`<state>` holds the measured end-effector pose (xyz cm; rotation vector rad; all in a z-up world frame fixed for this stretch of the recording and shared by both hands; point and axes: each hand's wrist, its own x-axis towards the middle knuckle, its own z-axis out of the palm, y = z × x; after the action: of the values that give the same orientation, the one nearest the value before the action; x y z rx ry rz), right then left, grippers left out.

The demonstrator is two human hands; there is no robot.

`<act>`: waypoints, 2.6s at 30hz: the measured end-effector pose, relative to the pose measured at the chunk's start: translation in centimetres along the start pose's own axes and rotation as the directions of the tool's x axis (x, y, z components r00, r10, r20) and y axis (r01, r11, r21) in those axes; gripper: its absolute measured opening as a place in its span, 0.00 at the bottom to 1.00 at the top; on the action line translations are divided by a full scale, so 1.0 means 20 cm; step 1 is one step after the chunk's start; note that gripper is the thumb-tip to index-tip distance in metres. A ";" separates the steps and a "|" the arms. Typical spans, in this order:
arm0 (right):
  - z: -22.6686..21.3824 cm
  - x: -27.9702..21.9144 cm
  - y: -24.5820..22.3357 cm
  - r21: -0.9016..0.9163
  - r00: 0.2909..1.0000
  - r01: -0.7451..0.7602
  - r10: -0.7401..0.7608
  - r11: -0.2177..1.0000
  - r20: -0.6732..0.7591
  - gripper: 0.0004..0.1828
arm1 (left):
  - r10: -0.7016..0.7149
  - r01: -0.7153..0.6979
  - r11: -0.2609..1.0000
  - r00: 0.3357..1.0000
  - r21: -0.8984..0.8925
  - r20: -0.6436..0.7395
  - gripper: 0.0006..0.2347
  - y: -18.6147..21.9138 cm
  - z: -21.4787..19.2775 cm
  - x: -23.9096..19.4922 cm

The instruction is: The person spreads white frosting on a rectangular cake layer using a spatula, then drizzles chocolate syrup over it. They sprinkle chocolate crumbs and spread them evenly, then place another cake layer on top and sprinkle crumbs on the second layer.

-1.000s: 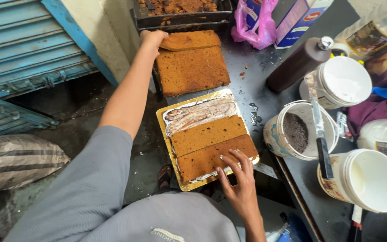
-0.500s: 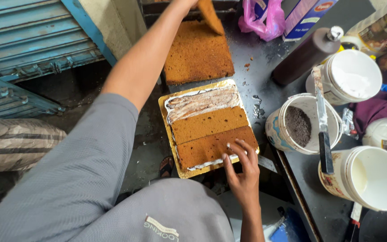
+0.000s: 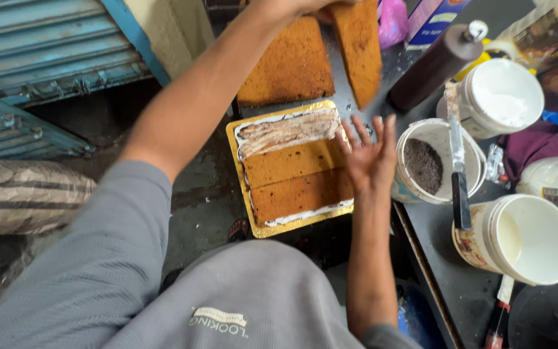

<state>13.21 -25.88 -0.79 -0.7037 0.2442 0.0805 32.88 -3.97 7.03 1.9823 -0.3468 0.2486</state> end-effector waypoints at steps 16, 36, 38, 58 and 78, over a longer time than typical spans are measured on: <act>-0.02 0.46 0.03 -0.779 0.967 -0.127 0.251 0.615 0.040 0.22 | -0.699 0.541 0.552 0.716 -0.634 0.003 0.19 -0.44 -0.11 -1.27; -0.03 0.15 0.10 -0.799 0.866 0.484 0.066 -0.357 0.495 0.26 | -0.150 0.148 0.820 0.988 0.552 -0.042 0.28 -0.23 0.09 -1.34; -0.07 0.04 0.15 -0.710 0.781 0.621 0.190 -0.332 0.594 0.35 | -0.152 0.101 0.831 0.987 0.547 0.048 0.31 -0.23 0.14 -1.38; -0.12 -0.26 0.26 -0.724 0.888 0.456 0.222 -0.518 0.402 0.42 | -0.192 -0.116 0.757 0.902 0.643 0.388 0.35 -0.22 0.14 -1.40; 0.08 -0.37 0.40 -0.678 0.872 0.487 0.350 -0.550 0.342 0.39 | -0.418 0.409 0.883 0.909 0.230 -0.010 0.34 -0.40 -0.24 -1.71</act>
<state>5.09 -18.68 -2.95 -2.8096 -0.6947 0.3670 3.49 8.05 -8.83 2.2337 0.0928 -0.0285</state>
